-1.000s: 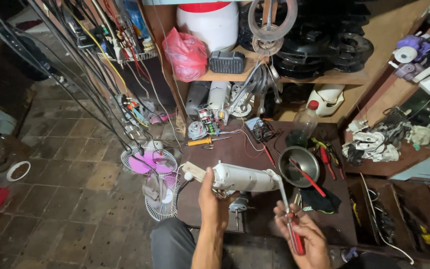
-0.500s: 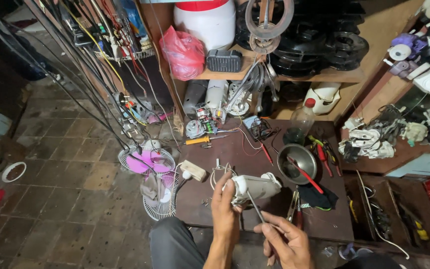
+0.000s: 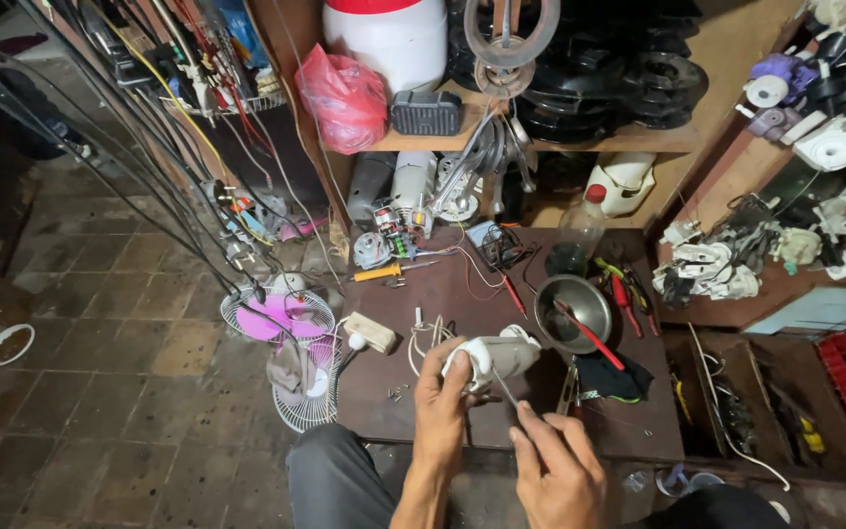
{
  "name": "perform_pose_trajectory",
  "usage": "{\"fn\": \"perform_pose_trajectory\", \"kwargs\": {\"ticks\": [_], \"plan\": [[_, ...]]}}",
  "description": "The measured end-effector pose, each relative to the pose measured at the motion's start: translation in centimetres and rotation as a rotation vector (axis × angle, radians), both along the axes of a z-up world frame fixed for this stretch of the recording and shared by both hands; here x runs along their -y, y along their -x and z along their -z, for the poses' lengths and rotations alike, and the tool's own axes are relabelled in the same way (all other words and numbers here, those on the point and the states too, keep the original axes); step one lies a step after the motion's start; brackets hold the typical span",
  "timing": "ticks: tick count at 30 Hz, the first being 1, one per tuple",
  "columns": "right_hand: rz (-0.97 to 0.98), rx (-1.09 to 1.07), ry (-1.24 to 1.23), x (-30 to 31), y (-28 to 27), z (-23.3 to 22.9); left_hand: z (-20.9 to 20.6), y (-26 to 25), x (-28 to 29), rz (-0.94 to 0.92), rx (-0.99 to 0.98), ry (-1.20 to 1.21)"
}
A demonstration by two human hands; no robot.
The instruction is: The person uses a screwdriver to remove screws from a white cylindrical appliance casing. They then separate the casing halves to expose the internal components and wires.
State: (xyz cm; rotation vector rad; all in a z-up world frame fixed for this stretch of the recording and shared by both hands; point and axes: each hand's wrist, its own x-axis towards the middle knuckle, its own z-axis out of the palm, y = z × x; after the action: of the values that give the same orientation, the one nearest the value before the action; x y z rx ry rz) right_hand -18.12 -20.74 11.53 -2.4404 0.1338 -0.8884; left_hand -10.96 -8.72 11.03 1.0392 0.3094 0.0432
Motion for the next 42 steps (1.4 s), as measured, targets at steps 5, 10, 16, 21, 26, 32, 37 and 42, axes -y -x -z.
{"fn": "perform_pose_trajectory", "kwargs": {"ticks": [5, 10, 16, 21, 26, 32, 37, 42], "plan": [[-0.143, -0.156, -0.182, 0.6, -0.6, -0.1, -4.6, 1.5, -2.6, 0.115, -0.160, -0.711], [-0.300, -0.486, -0.181, 0.2, -0.6, 0.7, -7.4, 3.5, -3.9, 0.196, -0.451, -1.023], [-0.659, -0.617, -0.180, 0.3, -0.4, 2.6, -2.6, 5.9, -5.7, -0.014, -0.543, -0.652], [-0.529, -1.015, -0.249, 0.9, -0.4, 1.5, 3.6, 7.1, -7.1, -0.314, -0.626, 0.131], [-0.476, -1.152, -0.961, 4.1, -0.8, 8.3, 8.6, 8.0, -7.1, -0.114, -0.550, 0.571], [-0.276, -1.256, -1.392, 5.5, 0.1, 4.8, 14.4, 8.7, -4.4, 0.056, -0.489, 0.700], [-0.104, -1.156, -1.589, 7.3, -0.1, 5.4, 15.1, 7.9, -2.8, 0.144, -0.446, 0.722], [-0.178, -0.628, -1.355, 9.7, 1.1, 13.3, 10.6, 7.8, -2.7, 0.094, -0.538, 0.388]]}}
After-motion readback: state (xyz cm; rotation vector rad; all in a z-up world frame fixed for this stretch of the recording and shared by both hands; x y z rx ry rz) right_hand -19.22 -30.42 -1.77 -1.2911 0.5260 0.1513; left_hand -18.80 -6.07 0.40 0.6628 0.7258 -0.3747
